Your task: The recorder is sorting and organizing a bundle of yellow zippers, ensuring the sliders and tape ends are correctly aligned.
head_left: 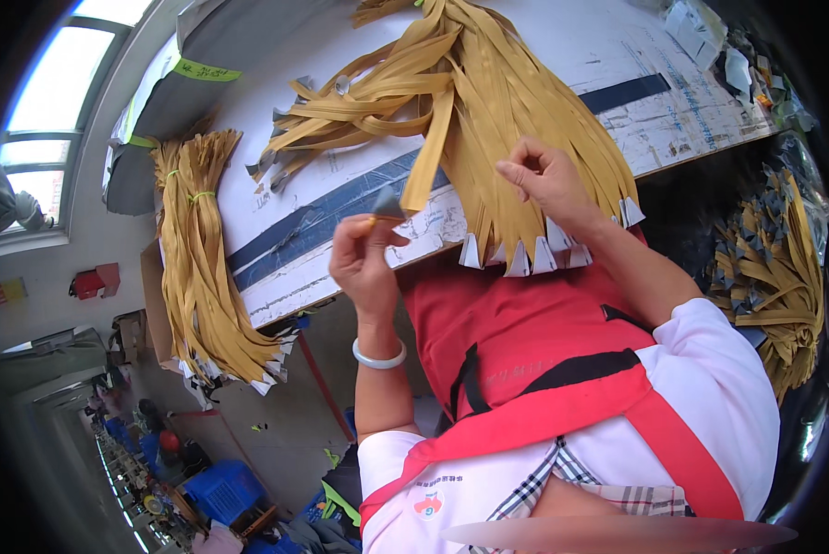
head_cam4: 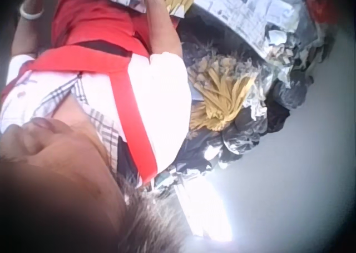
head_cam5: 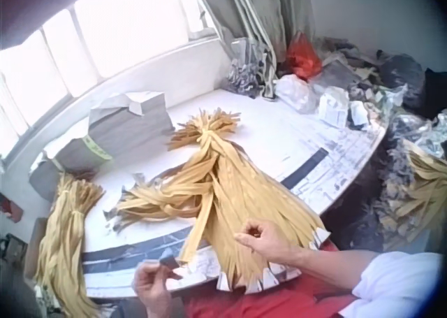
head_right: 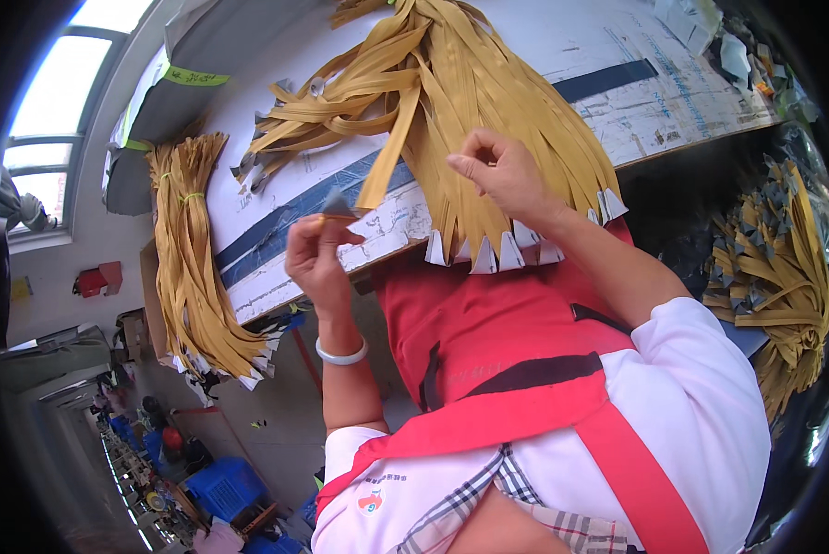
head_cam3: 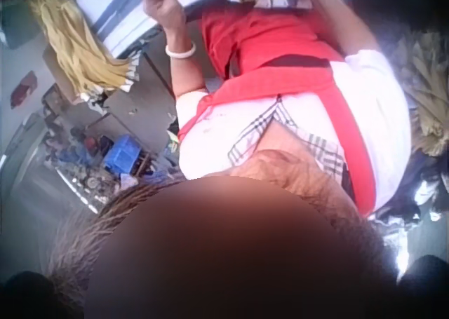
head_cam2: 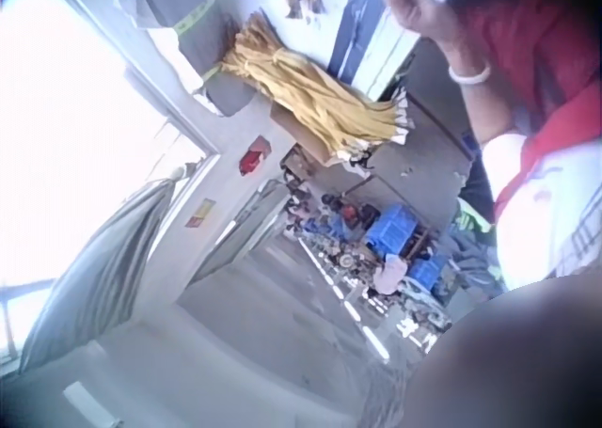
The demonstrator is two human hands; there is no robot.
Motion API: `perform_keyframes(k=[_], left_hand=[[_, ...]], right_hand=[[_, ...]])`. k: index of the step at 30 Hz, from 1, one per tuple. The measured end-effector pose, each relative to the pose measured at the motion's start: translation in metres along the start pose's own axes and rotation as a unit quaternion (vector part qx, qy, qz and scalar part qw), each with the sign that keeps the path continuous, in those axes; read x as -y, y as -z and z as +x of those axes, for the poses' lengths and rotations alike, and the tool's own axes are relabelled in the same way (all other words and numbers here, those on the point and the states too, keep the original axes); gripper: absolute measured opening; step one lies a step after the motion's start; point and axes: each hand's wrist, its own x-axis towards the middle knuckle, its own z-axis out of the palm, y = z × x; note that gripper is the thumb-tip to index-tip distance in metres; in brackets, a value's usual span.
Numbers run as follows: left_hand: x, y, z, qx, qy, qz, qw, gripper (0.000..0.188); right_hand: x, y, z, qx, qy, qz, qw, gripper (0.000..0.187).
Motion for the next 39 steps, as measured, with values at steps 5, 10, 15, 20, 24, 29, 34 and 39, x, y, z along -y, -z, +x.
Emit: perform_keyframes(k=[5, 10, 15, 20, 24, 29, 34, 39], left_hand=[[0.000, 0.084, 0.024, -0.163, -0.046, 0.161, 0.972, 0.026], [0.024, 0.001, -0.046, 0.270, -0.154, 0.350, 0.884, 0.033], [0.039, -0.018, -0.036, 0.352, -0.213, 0.475, 0.778, 0.037], [0.050, -0.017, -0.028, 0.393, -0.209, 0.403, 0.799, 0.025], [0.049, -0.017, -0.031, 0.423, -0.231, 0.411, 0.774, 0.028], [0.042, -0.016, -0.012, 0.451, -0.133, 0.354, 0.808, 0.025], [0.023, -0.015, -0.016, 0.305, 0.004, 0.157, 0.939, 0.019], [0.025, -0.027, -0.023, 0.263, 0.093, -0.027, 0.960, 0.015]], right_hand=[[0.009, 0.005, -0.018, 0.026, -0.066, -0.107, 0.992, 0.017], [-0.005, -0.021, -0.022, 0.078, 0.005, -0.172, 0.982, 0.018], [-0.005, -0.023, -0.021, 0.113, 0.074, -0.200, 0.970, 0.015], [-0.006, -0.020, -0.029, 0.097, 0.004, -0.165, 0.981, 0.014], [-0.012, -0.021, -0.032, 0.119, 0.044, -0.216, 0.968, 0.015], [-0.017, -0.021, -0.032, 0.129, 0.012, -0.181, 0.975, 0.010], [-0.015, -0.031, -0.033, 0.124, 0.074, -0.059, 0.988, 0.013], [-0.010, -0.027, -0.026, 0.183, 0.029, 0.029, 0.982, 0.015]])
